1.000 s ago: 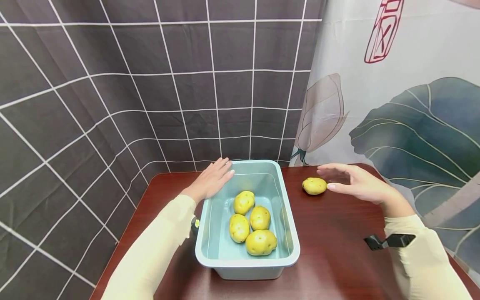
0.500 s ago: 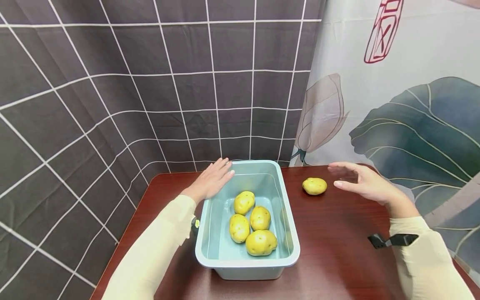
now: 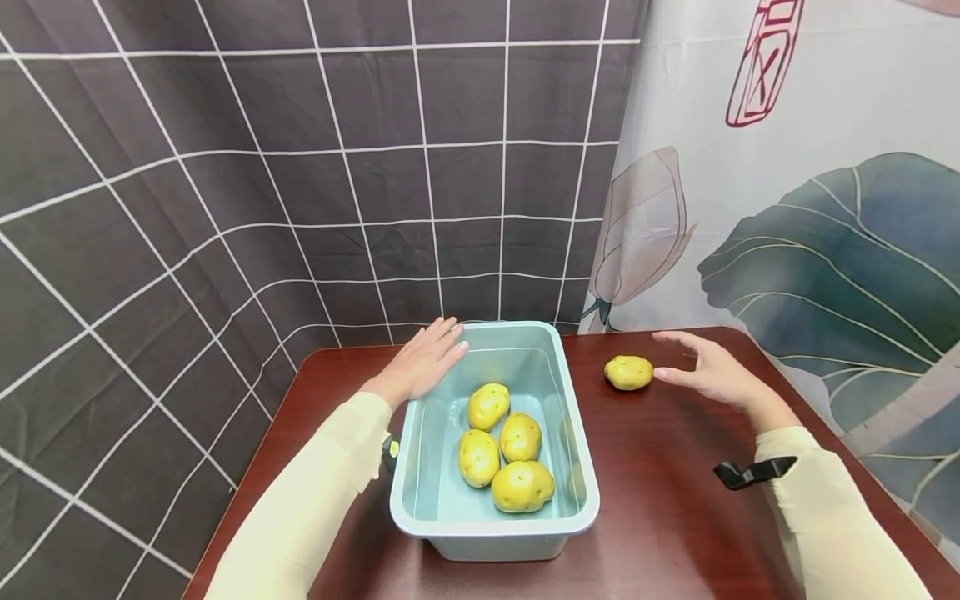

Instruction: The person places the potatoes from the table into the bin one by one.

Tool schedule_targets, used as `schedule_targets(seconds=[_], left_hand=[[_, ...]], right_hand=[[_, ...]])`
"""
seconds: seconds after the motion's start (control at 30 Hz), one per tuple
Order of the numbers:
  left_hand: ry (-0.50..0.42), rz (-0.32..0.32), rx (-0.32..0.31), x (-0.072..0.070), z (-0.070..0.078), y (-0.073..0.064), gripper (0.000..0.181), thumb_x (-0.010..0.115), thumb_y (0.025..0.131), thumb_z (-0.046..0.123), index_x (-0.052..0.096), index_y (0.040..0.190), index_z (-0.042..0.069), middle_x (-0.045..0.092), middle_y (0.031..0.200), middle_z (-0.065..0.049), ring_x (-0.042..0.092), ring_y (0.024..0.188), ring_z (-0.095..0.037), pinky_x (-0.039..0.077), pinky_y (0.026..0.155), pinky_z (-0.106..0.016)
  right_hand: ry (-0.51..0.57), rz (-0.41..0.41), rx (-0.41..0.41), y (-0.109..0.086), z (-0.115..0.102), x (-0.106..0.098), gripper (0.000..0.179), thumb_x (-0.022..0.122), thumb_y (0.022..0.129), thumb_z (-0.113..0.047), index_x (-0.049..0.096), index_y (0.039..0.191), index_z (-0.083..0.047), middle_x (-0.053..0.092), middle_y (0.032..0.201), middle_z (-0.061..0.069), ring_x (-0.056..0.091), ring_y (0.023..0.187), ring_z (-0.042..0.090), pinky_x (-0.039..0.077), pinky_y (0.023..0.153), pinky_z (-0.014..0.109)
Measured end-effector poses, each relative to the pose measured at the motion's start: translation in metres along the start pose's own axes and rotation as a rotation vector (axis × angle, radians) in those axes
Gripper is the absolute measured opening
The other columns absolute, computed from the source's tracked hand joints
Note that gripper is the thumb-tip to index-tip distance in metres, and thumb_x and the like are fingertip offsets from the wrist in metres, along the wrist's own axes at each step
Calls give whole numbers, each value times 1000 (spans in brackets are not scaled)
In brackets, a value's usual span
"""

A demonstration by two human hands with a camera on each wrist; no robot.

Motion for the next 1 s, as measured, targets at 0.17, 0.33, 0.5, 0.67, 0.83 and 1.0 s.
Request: schedule_targets(seconds=[0.17,0.33,0.5,0.67,0.83,1.0], left_hand=[[-1,3,4,1,0,0,69,18,100,60,29,153,16,18,160,-1,7,147,-20,7,118,-41],[7,2,3,1,0,1,69,19,100,60,28,153,17,17,160,-1,6,147,-20,7,118,-41],[15,-2,2,0,0,1,69,17,100,60,27,153,17,17,160,-1,6,148,-20,7,118,-41],[23,5,2,0,0,1,70,16,100,61,27,153,17,17,160,-1,7,147,-21,9,118,-42],[14,4,-4,0,0,1,69,17,99,60,28,153,18,17,160,0,7,147,-20,8,118,-41],[0,-4,-6,-1,2,0,68,19,100,59,28,153,18,17,160,-1,5,147,-17,6,118,-41]], right_hand=[[-3,15,3,5,17,17,68,75,84,-36,46,139,-7,42,142,23,36,129,44,33,97,68],[15,48,-15,13,27,30,68,77,83,-33,47,138,-6,43,142,21,39,125,39,33,98,64],[12,72,-24,21,35,42,67,78,82,-33,50,137,-7,45,142,18,45,113,33,38,91,53],[6,72,-4,31,39,53,71,79,81,-33,48,139,-7,42,144,17,45,119,34,42,92,54],[29,33,28,38,46,62,79,79,81,-34,41,144,-5,35,149,21,39,130,40,30,105,61],[12,4,50,43,53,69,85,78,80,-40,38,145,-2,33,150,23,38,130,41,28,106,60]])
Point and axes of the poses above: each hand's wrist, its own y-axis towards the middle knuckle, its own x-axis out of the palm, z = x × y, the point moved 2 cm from there along y, towards the middle knuckle
